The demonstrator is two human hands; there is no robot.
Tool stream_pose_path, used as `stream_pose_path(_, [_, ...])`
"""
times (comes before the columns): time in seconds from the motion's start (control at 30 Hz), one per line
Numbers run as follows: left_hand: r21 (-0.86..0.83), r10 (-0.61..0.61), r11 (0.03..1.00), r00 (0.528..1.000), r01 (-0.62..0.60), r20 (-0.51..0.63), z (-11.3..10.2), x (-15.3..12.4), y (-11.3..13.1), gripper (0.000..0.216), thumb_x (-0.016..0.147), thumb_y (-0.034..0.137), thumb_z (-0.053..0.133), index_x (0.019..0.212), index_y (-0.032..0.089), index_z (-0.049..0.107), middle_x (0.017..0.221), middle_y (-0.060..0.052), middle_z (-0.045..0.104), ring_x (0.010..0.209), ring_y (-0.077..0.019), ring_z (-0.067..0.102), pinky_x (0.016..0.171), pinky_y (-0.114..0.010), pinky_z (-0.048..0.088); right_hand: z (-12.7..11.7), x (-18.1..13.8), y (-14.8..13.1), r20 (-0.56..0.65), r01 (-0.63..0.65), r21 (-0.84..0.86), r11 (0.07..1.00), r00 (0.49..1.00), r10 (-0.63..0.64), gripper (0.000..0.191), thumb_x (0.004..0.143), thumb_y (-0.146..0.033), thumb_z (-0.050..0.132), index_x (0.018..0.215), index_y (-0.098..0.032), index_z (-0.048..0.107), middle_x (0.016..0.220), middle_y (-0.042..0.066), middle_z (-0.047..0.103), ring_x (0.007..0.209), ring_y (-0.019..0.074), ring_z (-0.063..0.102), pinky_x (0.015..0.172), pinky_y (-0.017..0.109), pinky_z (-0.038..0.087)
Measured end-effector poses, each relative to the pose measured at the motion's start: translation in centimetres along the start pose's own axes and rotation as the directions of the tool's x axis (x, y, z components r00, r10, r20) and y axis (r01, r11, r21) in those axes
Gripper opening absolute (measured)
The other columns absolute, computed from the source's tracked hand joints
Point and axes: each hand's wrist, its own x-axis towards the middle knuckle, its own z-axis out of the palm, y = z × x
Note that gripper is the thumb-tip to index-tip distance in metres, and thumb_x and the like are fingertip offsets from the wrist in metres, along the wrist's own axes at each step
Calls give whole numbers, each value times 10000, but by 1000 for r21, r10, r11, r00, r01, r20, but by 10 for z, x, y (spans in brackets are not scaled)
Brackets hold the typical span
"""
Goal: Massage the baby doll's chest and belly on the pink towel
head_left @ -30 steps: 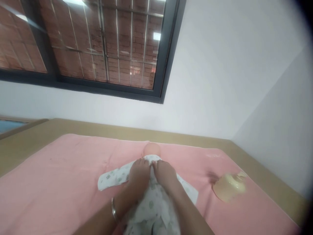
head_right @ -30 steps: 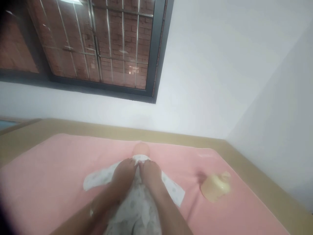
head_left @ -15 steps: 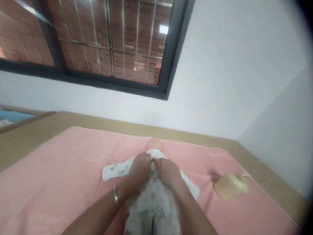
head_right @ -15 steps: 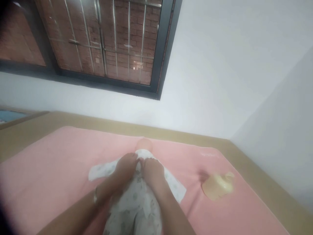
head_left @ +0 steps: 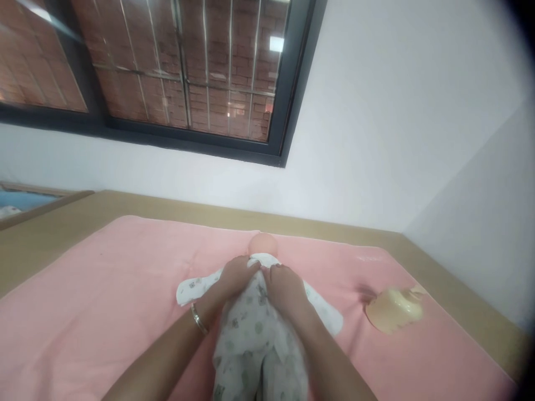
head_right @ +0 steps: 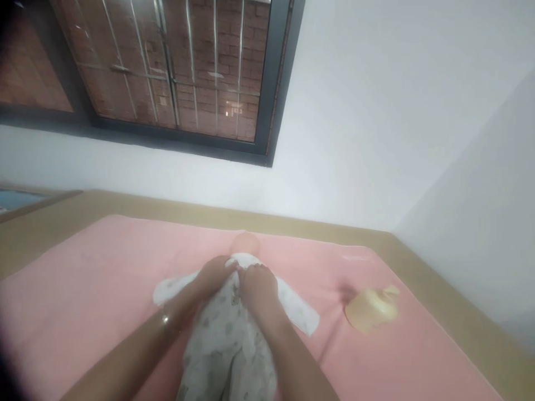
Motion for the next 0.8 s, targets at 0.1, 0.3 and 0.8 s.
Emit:
stream_pose_path(0.1, [140, 130, 982, 991, -123, -41, 4, -4, 7, 380, 936, 349, 303, 816, 165, 613, 830, -78, 635, 810, -211, 569, 756, -335, 402, 11, 12, 5, 31, -64, -16, 998, 997, 65, 591, 988, -440, 144, 919, -122, 638, 896, 157, 640, 882, 253, 605, 791, 356, 406])
stream_pose_path(0.3, [99, -141, 983, 981, 155, -134, 13, 0, 13, 530, 901, 586, 284, 822, 173, 608, 844, -81, 650, 784, -229, 580, 717, -342, 421, 30, 34, 21, 110, -251, 170, 953, 966, 234, 578, 940, -548, 218, 1066, -107, 570, 961, 159, 630, 931, 286, 592, 769, 370, 416])
stream_pose_path(0.8, [-25, -206, 979, 971, 204, -122, 21, 8, -1, 514, 863, 629, 340, 853, 177, 584, 886, -68, 641, 820, -219, 573, 717, -322, 388, 47, 36, 27, 18, -254, 258, 932, 966, 258, 556, 918, -603, 228, 1052, -169, 549, 924, 111, 632, 887, 253, 588, 754, 336, 389])
